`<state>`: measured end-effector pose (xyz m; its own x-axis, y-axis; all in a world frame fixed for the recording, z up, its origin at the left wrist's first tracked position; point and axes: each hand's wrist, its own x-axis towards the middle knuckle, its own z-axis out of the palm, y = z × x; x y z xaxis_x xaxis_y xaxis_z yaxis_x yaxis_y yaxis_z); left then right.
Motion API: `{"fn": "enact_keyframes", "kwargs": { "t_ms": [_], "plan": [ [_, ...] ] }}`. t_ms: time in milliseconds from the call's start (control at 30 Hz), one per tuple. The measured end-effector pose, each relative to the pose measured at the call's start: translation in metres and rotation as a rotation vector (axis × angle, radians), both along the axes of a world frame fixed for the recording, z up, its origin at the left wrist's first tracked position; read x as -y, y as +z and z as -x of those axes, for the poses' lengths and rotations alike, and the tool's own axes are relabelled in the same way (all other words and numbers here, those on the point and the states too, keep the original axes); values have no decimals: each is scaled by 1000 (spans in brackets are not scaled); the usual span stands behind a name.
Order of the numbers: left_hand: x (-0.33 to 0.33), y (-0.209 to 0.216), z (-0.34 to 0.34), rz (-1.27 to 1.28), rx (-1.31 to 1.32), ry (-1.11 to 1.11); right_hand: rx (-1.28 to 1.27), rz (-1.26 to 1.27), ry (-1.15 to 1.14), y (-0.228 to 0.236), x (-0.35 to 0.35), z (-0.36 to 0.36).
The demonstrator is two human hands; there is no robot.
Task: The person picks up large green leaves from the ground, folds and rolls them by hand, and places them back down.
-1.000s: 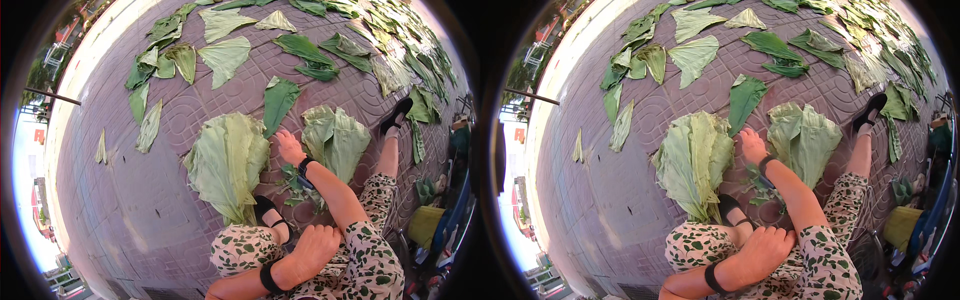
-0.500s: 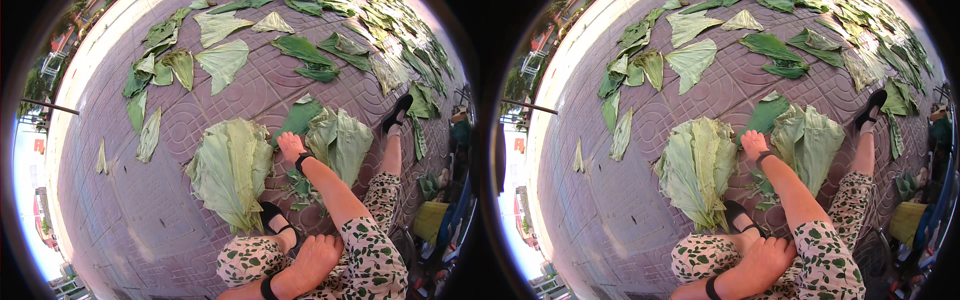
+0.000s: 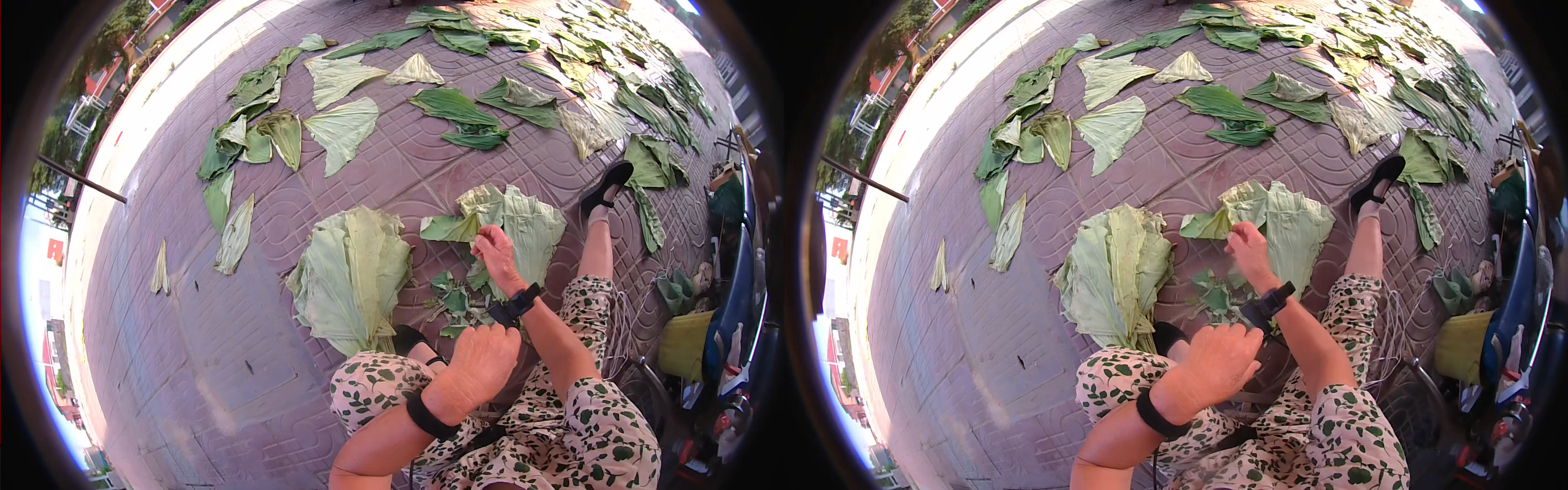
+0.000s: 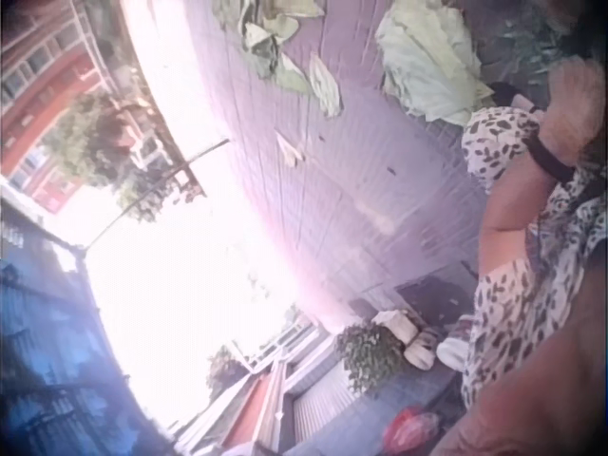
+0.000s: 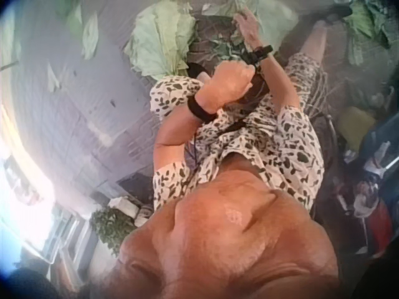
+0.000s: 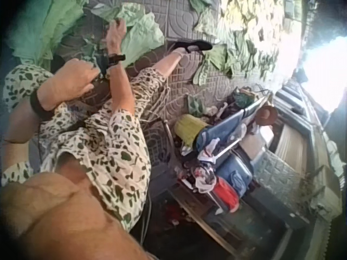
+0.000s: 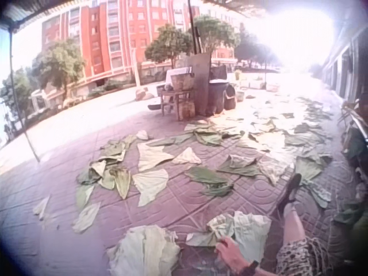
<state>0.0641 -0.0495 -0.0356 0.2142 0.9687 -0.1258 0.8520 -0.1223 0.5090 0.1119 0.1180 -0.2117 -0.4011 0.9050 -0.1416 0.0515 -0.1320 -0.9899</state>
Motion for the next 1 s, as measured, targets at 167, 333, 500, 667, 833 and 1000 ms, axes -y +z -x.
{"fn": "enact_keyframes", "kwargs": {
  "t_ms": [167,333,500,667,833,1000],
  "plan": [
    [-15,10,1,-115,5,112,-331,109,-176,56,22,-72],
    [-24,12,3,-236,221,404,-428,146,-109,106,42,-125],
    [-29,8,-13,-126,421,327,-485,108,33,142,54,-148],
    [-34,0,-30,316,731,270,-622,132,106,151,65,-143],
    [-44,-7,-15,179,994,681,-610,52,-70,146,74,-156],
    [-48,7,-1,-111,1423,891,-671,285,151,132,96,-173]
  ]
}}
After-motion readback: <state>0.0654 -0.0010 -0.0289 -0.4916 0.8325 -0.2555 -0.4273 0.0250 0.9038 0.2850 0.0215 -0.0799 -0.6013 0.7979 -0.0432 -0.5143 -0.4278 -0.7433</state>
